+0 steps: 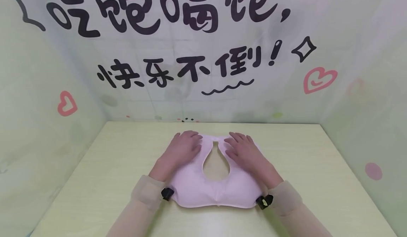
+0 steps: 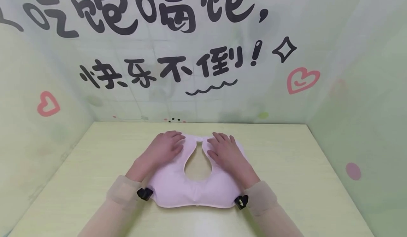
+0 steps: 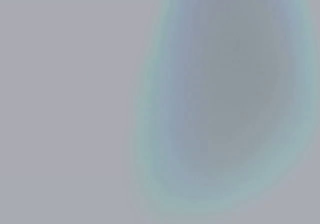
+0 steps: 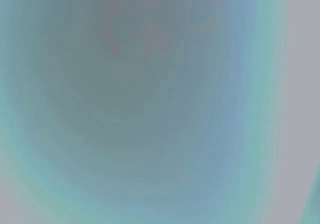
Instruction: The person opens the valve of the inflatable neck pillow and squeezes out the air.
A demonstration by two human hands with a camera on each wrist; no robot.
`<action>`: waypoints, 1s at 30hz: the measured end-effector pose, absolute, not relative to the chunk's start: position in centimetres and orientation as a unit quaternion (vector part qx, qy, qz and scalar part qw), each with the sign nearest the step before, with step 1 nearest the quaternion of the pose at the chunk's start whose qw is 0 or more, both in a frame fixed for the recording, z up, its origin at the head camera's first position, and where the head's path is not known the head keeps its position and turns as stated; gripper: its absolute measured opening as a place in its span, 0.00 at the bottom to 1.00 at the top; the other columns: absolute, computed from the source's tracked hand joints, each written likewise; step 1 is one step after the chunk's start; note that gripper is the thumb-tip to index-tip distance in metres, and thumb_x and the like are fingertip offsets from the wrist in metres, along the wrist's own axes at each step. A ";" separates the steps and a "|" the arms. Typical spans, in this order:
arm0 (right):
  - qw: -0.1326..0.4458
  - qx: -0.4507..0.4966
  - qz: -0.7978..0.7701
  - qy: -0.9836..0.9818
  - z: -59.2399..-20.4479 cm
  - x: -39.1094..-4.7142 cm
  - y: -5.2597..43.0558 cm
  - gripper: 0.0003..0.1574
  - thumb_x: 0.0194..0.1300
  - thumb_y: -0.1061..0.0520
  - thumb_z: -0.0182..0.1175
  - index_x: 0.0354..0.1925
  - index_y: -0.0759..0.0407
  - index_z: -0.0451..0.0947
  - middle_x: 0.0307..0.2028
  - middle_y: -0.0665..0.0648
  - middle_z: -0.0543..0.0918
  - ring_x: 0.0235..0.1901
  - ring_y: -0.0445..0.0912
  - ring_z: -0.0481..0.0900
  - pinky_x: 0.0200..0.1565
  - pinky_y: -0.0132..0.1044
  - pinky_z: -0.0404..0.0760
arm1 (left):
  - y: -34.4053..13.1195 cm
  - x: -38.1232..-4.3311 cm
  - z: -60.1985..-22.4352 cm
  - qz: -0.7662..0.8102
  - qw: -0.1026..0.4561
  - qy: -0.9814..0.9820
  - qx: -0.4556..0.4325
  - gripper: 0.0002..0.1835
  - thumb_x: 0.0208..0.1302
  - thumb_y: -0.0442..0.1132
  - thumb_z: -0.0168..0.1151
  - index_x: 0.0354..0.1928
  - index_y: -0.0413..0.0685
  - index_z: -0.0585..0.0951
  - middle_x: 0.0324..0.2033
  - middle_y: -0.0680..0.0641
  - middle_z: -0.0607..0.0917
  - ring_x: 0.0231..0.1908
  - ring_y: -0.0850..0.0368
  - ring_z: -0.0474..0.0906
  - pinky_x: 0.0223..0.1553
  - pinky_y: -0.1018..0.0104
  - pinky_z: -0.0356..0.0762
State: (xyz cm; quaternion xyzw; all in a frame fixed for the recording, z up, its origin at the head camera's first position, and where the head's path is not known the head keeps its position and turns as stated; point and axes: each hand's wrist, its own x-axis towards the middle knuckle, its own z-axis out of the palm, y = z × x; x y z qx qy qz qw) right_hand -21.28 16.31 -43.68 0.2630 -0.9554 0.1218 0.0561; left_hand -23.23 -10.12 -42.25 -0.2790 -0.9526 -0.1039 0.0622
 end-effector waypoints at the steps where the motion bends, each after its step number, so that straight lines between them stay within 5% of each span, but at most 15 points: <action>1: 0.063 0.266 0.125 -0.954 -43.5 -21.1 16.3 0.27 0.76 0.51 0.59 0.66 0.62 0.75 0.69 0.69 0.71 0.70 0.64 0.65 0.66 0.68 0.63 | -10.2 -23.0 -42.1 -0.106 0.069 -0.952 -0.279 0.18 0.74 0.42 0.60 0.61 0.45 0.83 0.61 0.41 0.81 0.65 0.43 0.73 0.63 0.33 0.67; 15: 0.047 0.267 0.111 -0.956 -44.0 -19.9 16.5 0.27 0.76 0.51 0.58 0.67 0.62 0.76 0.70 0.68 0.70 0.72 0.66 0.62 0.69 0.70 0.56 | -10.5 -21.2 -43.4 -0.130 -0.001 -0.954 -0.271 0.25 0.79 0.51 0.53 0.70 0.49 0.77 0.72 0.41 0.70 0.75 0.38 0.58 0.69 0.31 0.56; 30: 0.024 0.263 0.099 -0.960 -45.1 -20.2 16.8 0.32 0.75 0.51 0.59 0.70 0.64 0.71 0.72 0.69 0.68 0.73 0.65 0.61 0.70 0.67 0.56 | -10.4 -21.4 -44.4 -0.108 0.014 -0.955 -0.274 0.25 0.76 0.49 0.56 0.70 0.49 0.76 0.70 0.40 0.72 0.72 0.37 0.62 0.67 0.29 0.57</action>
